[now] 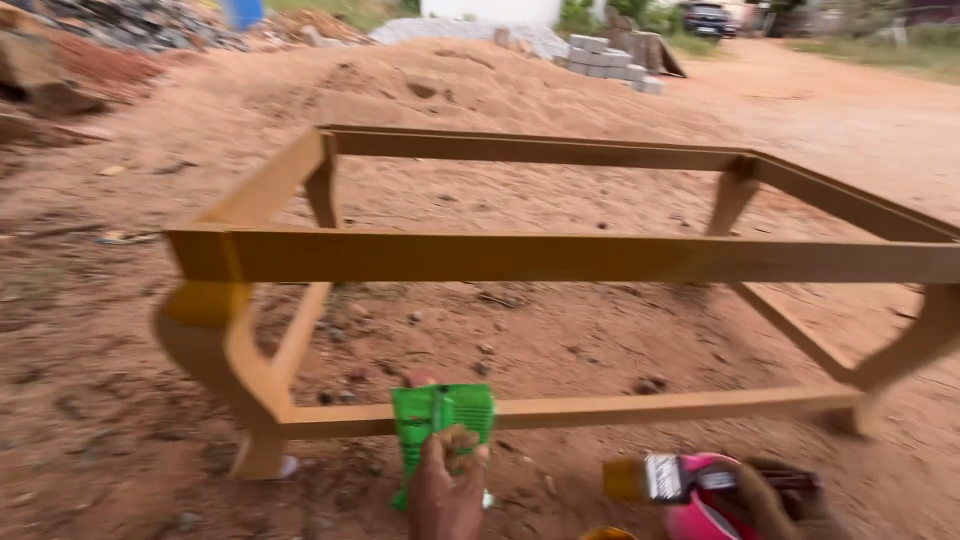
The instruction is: Painting a wooden furniture frame using a paintbrush and yellow paint.
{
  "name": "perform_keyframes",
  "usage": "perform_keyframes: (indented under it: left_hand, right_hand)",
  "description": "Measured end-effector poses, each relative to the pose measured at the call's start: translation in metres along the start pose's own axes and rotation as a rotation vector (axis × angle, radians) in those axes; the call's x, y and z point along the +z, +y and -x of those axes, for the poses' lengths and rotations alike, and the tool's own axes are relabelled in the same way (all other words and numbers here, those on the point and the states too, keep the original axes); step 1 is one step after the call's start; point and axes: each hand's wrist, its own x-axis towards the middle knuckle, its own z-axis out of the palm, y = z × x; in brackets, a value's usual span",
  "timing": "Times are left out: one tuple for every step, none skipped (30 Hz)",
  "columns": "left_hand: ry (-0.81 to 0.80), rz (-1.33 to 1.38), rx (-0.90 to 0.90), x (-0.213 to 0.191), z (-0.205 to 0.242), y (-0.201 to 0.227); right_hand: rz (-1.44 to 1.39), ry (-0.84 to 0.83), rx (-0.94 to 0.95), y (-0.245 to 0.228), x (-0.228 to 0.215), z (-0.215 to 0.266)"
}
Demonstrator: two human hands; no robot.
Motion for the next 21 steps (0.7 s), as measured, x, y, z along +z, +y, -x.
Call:
perform_keyframes:
  left_hand:
    - [0.003, -0.037, -0.039, 0.007, 0.007, 0.005]
    - [0.02, -0.082, -0.079, 0.007, 0.013, 0.009]
    - [0.014, -0.084, -0.085, 0.013, 0.018, 0.001]
    - [0.026, -0.17, -0.094, 0.016, 0.026, -0.009]
    - [0.037, -0.255, -0.102, 0.02, 0.034, -0.02]
    - [0.033, -0.258, -0.112, 0.022, 0.035, -0.035]
    - [-0.032, -0.326, 0.0, 0.024, 0.035, -0.049]
    - [-0.098, -0.388, 0.111, 0.026, 0.037, -0.064]
    - [-0.103, -0.386, 0.1, 0.029, 0.045, -0.054]
    - [-0.117, -0.47, 0.078, 0.029, 0.048, -0.042]
    - [-0.131, -0.553, 0.055, 0.029, 0.051, -0.029]
    - [-0.133, -0.553, 0.051, 0.03, 0.053, -0.023]
    - [-0.165, -0.604, -0.026, 0.03, 0.056, -0.016]
    - [-0.193, -0.655, -0.101, 0.029, 0.057, -0.009]
    - [-0.191, -0.655, -0.104, 0.029, 0.057, -0.009]
    - [-0.195, -0.669, -0.099, 0.028, 0.056, -0.008]
    - [-0.199, -0.683, -0.094, 0.027, 0.055, -0.007]
    - [-0.199, -0.683, -0.094, 0.028, 0.054, -0.011]
    - [-0.162, -0.664, -0.054, 0.03, 0.053, -0.015]
    - [-0.125, -0.644, -0.009, 0.031, 0.051, -0.019]
    - [-0.124, -0.643, -0.006, 0.032, 0.05, -0.02]
  right_hand:
    - [0.045, 0.04, 0.051, -0.001, -0.006, -0.008]
    - [0.08, 0.066, 0.108, -0.004, 0.009, -0.016]
    - [0.085, 0.071, 0.114, -0.005, 0.014, -0.012]
    - [0.248, -0.01, 0.123, -0.005, 0.019, -0.005]
    - [0.411, -0.093, 0.134, -0.005, 0.025, 0.002]
    - [0.416, -0.094, 0.144, -0.008, 0.035, 0.011]
    - [0.58, -0.205, 0.145, -0.011, 0.046, 0.019]
    - [0.747, -0.318, 0.147, -0.015, 0.056, 0.026]
    - [0.755, -0.32, 0.156, 0.0, 0.054, 0.031]
    - [0.773, -0.407, 0.109, 0.015, 0.057, 0.034]
    - [0.79, -0.493, 0.06, 0.03, 0.059, 0.037]
    - [0.792, -0.495, 0.064, 0.034, 0.058, 0.039]
    - [0.782, -0.517, 0.019, 0.038, 0.056, 0.041]
    - [0.768, -0.538, -0.029, 0.042, 0.057, 0.042]
    - [0.767, -0.541, -0.029, 0.026, 0.057, 0.044]
    - [0.731, -0.458, -0.026, 0.01, 0.059, 0.045]
    - [0.694, -0.375, -0.023, -0.005, 0.061, 0.046]
    - [0.695, -0.375, -0.024, -0.023, 0.06, 0.042]
    - [0.719, -0.344, -0.016, -0.04, 0.059, 0.038]
    - [0.743, -0.31, -0.011, -0.057, 0.058, 0.034]
    - [0.743, -0.308, -0.014, -0.048, 0.053, 0.031]
